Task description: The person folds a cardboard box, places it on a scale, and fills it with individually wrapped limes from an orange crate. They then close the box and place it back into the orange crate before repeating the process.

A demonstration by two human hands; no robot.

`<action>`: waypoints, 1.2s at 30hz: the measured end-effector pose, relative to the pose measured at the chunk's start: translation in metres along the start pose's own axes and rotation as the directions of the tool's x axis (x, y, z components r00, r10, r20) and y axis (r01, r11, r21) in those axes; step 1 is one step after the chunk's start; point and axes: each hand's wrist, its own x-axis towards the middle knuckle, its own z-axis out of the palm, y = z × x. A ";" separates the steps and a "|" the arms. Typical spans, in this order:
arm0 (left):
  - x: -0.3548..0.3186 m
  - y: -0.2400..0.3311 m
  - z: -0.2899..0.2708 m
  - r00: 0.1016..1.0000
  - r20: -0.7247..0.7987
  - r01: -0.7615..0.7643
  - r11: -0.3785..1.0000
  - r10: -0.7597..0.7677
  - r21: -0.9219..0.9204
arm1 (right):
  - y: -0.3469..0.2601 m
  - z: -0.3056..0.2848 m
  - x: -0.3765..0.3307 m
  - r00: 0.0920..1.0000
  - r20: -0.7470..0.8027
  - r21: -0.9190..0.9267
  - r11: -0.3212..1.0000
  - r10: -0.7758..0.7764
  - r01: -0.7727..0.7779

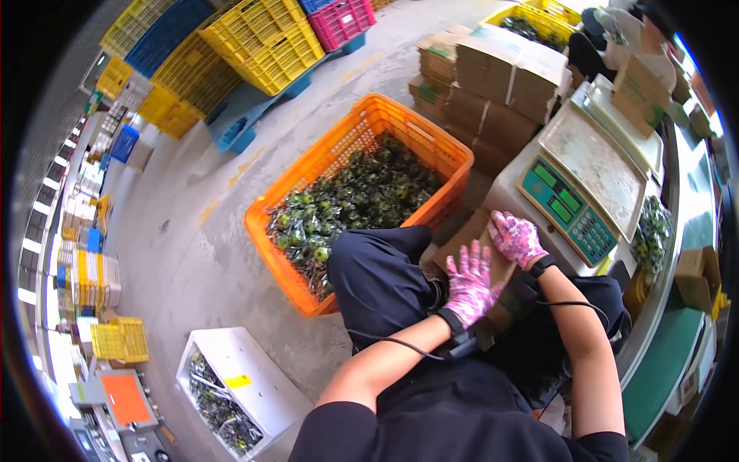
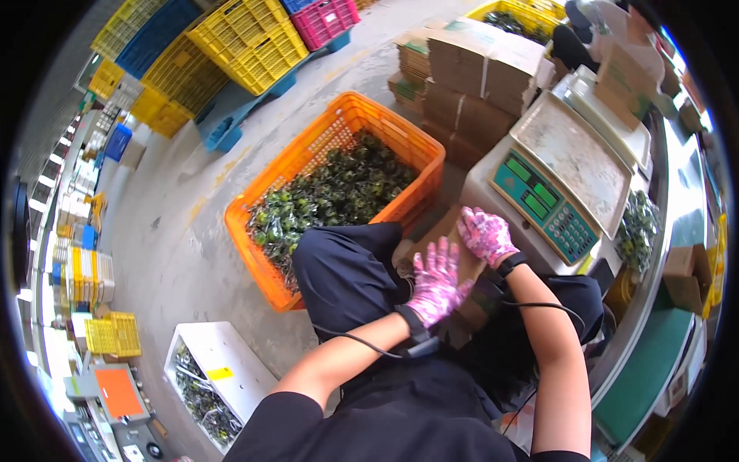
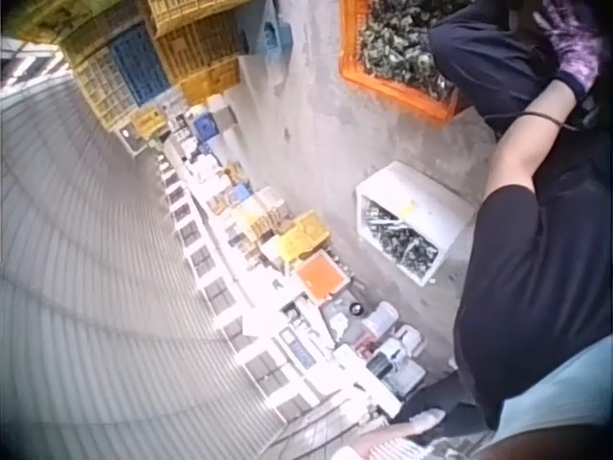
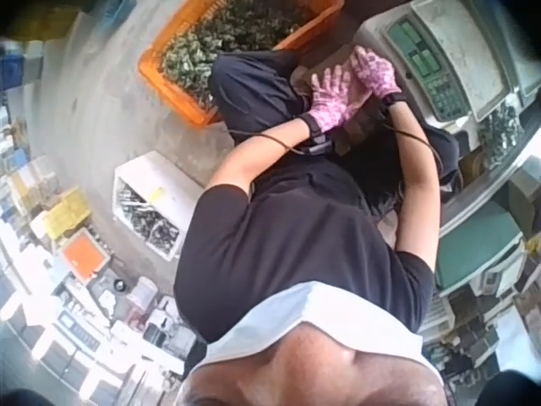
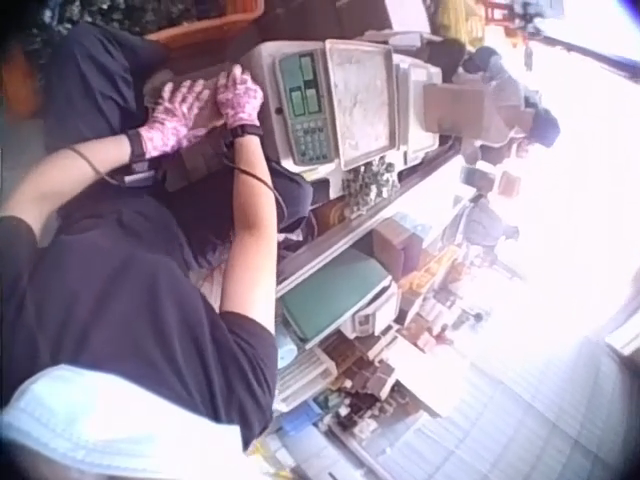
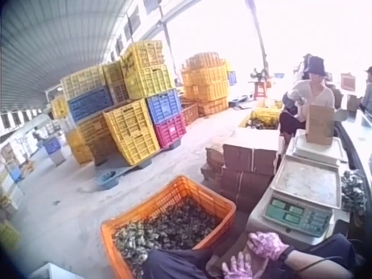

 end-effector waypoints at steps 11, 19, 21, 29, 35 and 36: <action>0.074 0.021 -0.048 0.890 0.383 0.285 0.957 -0.246 -0.048 | 0.015 0.009 0.035 0.971 0.030 0.665 0.720 0.237 -0.197; 0.055 -0.119 -0.188 0.781 -0.470 -0.026 0.731 -0.411 -0.682 | 0.005 -0.088 0.113 0.761 -0.543 0.700 0.693 0.355 0.176; 0.001 -0.204 -0.245 0.612 -0.602 0.187 0.834 -0.513 -0.520 | -0.036 -0.068 0.133 0.806 -0.475 0.725 0.676 0.352 0.132; -0.145 -0.315 -0.271 0.220 -0.238 -0.472 0.110 -0.946 -0.875 | -0.238 0.038 0.217 0.548 0.036 0.432 0.507 -0.836 0.746; -0.244 -0.344 -0.152 -0.038 -0.414 -0.241 0.411 -0.909 -0.879 | -0.391 0.187 0.201 -0.247 0.505 0.458 0.015 -0.827 0.889; -0.245 -0.345 -0.153 -0.022 -0.411 -0.229 0.405 -0.911 -0.885 | -0.392 0.211 0.186 -0.236 0.506 0.486 0.047 -0.830 0.873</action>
